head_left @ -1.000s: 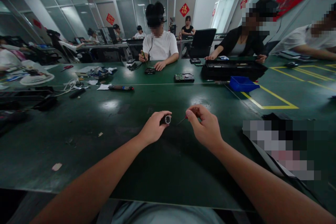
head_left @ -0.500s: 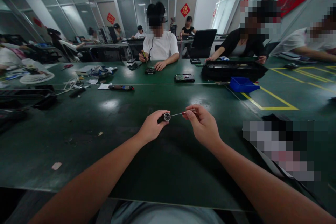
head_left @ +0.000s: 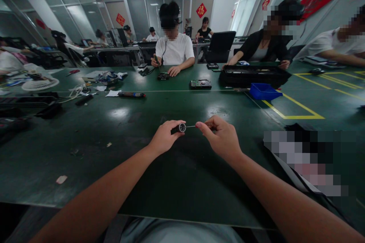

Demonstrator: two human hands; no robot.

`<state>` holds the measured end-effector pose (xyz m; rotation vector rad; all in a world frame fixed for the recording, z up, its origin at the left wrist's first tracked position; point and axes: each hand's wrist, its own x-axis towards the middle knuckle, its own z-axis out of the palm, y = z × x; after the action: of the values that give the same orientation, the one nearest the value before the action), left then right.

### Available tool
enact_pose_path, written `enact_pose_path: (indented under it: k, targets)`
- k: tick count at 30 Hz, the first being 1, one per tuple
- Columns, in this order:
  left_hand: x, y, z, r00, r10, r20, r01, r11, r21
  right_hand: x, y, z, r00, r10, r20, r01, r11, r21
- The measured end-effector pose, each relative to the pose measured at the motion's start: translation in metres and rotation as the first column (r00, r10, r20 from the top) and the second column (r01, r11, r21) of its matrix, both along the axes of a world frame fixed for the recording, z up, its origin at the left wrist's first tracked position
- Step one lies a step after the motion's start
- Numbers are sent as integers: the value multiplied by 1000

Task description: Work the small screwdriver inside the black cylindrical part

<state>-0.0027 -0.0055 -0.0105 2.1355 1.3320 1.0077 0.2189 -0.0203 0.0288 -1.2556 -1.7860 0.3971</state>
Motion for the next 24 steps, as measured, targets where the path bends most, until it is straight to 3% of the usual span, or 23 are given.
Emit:
enact_pose_path:
  k: [12, 18, 24]
  targets:
    - [1, 0, 2, 1000, -7, -21, 7, 1000, -9, 1, -1, 3, 973, 230, 18, -231, 971, 68]
    - [2, -1, 4, 999, -15, -29, 15, 1000, -6, 0, -2, 6, 991, 127, 38, -125, 991, -50]
    - [1, -1, 3, 999, -17, -29, 17, 1000, -4, -1, -1, 5, 989, 136, 55, -135, 991, -19]
